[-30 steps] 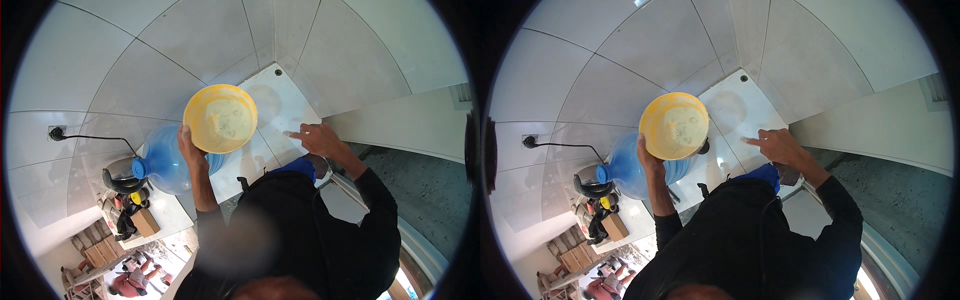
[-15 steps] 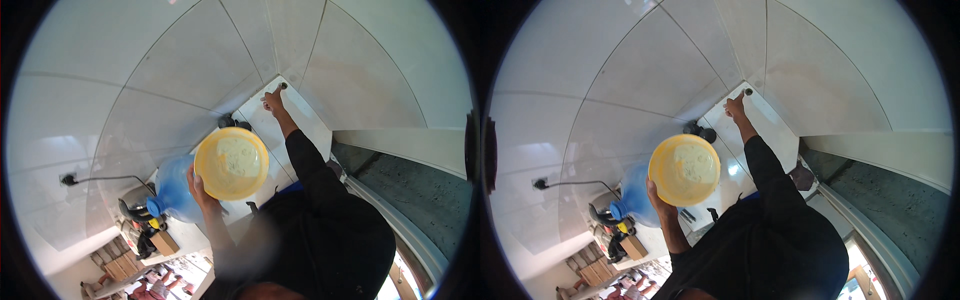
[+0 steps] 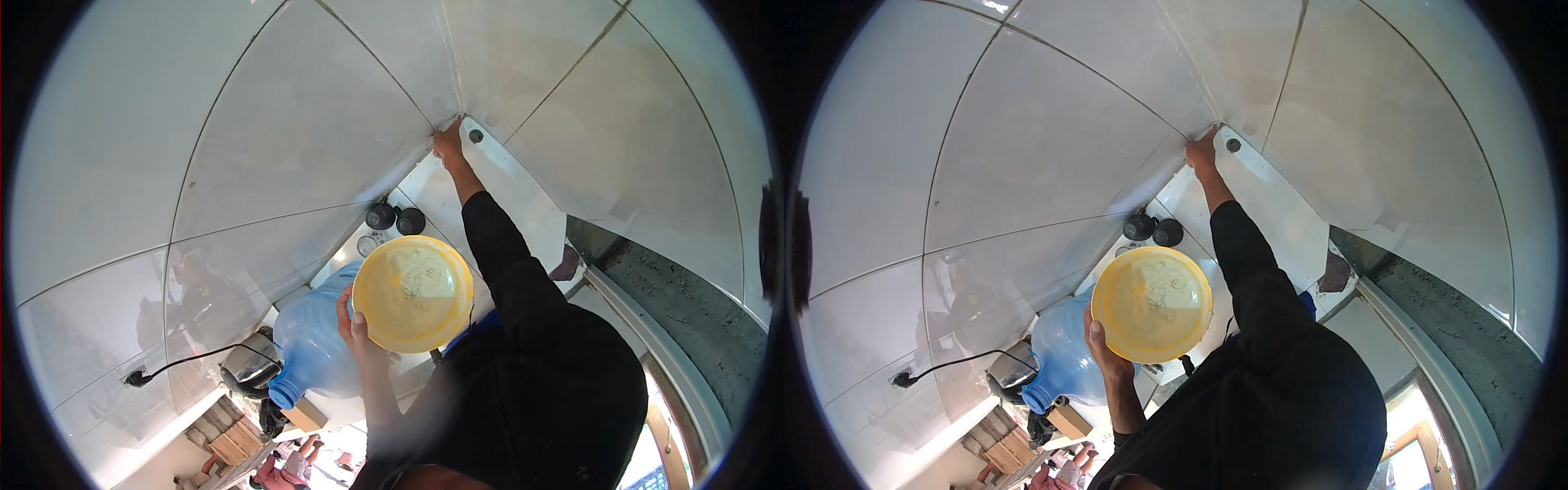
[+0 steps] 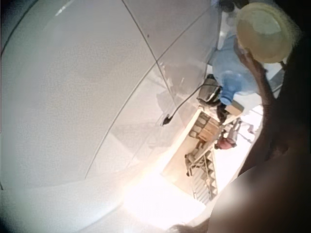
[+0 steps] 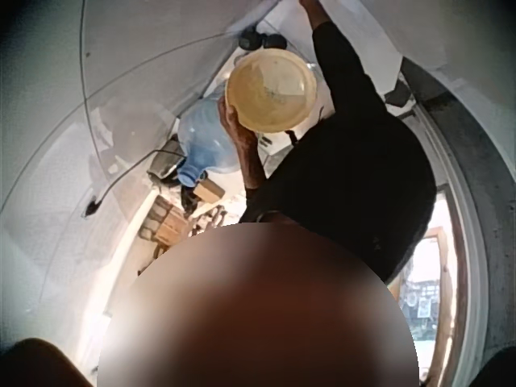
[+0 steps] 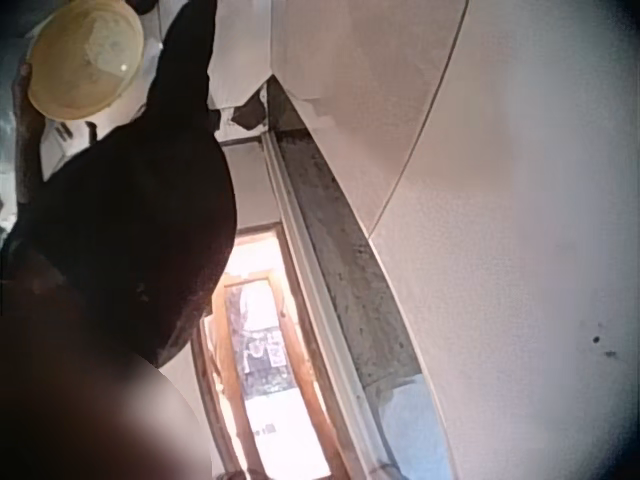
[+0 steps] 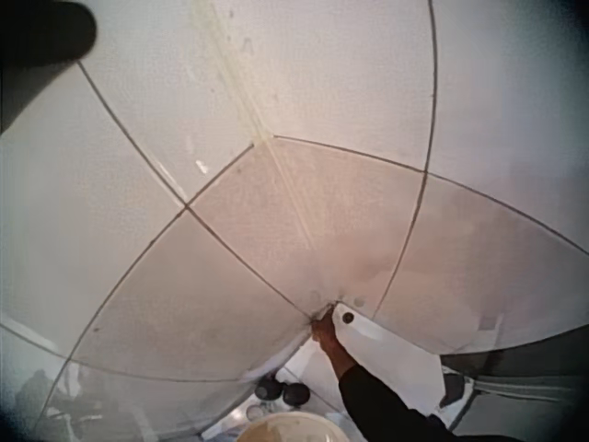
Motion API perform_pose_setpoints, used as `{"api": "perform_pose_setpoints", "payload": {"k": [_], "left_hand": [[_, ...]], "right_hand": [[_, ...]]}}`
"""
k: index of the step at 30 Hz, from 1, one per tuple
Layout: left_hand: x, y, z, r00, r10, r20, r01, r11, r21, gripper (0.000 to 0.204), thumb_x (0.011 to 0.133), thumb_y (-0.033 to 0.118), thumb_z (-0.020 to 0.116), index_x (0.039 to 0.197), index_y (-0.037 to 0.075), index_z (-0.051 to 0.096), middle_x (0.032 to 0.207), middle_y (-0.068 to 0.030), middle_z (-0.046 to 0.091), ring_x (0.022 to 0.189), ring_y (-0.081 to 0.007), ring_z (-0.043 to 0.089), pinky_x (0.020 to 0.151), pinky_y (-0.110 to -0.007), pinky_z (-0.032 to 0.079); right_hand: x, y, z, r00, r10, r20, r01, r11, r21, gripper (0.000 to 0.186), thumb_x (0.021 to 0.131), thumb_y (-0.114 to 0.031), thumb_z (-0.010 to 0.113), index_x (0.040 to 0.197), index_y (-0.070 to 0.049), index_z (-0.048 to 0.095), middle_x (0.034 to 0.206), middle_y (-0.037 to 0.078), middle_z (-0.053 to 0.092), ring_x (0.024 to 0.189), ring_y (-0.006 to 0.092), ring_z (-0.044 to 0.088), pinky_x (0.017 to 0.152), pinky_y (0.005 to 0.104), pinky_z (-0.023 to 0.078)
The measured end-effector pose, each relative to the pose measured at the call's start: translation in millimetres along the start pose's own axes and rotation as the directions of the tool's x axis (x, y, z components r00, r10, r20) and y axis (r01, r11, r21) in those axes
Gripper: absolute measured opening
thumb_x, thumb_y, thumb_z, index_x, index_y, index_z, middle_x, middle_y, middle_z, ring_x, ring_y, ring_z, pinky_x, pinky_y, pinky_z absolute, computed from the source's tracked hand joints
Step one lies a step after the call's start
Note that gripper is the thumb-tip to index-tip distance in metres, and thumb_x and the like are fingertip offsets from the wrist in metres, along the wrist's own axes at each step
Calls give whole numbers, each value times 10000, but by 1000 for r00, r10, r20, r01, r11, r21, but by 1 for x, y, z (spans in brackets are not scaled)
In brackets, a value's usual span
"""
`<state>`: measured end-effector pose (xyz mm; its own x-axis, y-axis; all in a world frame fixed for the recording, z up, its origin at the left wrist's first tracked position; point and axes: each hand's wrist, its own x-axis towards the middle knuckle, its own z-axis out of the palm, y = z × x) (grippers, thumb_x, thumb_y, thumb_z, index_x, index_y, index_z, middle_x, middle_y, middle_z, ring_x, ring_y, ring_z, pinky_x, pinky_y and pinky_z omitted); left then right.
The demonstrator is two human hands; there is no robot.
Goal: Apply grout or plaster into the seams between wall tiles using fingers.
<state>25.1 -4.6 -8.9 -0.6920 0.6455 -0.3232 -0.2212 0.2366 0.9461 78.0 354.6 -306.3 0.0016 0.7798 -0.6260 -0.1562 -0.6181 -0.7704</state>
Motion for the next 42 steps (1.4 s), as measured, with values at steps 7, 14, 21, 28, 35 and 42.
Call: {"api": "perform_pose_setpoints", "payload": {"k": [7,14,21,28,35,42], "left_hand": [[-8,1,-7,1000,16,16,-16,1000,-2,794,884,553,750,1391,6,479,1241,-139,654,1119,-224,664,945,-356,556],[-18,0,-7,996,70,46,-72,996,43,743,942,575,637,1388,-7,513,1251,-142,640,1140,-234,641,979,-370,522],[-25,-2,-12,996,85,16,-86,987,136,760,981,615,544,1395,-22,542,1254,-146,629,1151,-244,625,996,-388,497],[-21,-3,-15,997,72,5,-72,996,-52,766,912,530,730,1406,3,475,1247,-149,664,1106,-218,676,939,-342,560],[-22,-9,-19,996,87,7,-86,992,-96,771,907,533,742,1406,8,480,1248,-146,662,1112,-224,670,955,-349,552],[-36,4,-12,993,113,30,-110,989,-95,762,915,522,740,1420,14,478,1233,-143,671,1090,-207,671,949,-337,545]], "right_hand": [[-27,-30,0,989,-143,-29,137,979,-153,1020,803,17,541,1672,-105,20,1327,314,630,954,380,727,767,416,596],[-41,-48,2,954,-298,-29,288,938,-192,987,821,-39,577,1650,-33,43,1407,357,567,1277,485,595,1106,474,463],[-83,-82,14,922,-384,-49,343,869,-356,988,817,-62,601,1635,23,54,1206,376,665,1136,508,665,1041,498,514],[-78,-139,10,974,-221,-38,218,972,-84,550,782,-75,606,1277,139,497,867,232,692,667,319,677,589,432,536],[-95,-215,-10,991,-116,60,120,991,-66,163,849,-96,572,751,23,623,675,93,605,477,146,463,421,308,351],[-200,-286,-26,847,-515,132,531,828,-180,331,798,-132,641,1017,117,646,623,87,564,496,166,482,452,353,363]]}}
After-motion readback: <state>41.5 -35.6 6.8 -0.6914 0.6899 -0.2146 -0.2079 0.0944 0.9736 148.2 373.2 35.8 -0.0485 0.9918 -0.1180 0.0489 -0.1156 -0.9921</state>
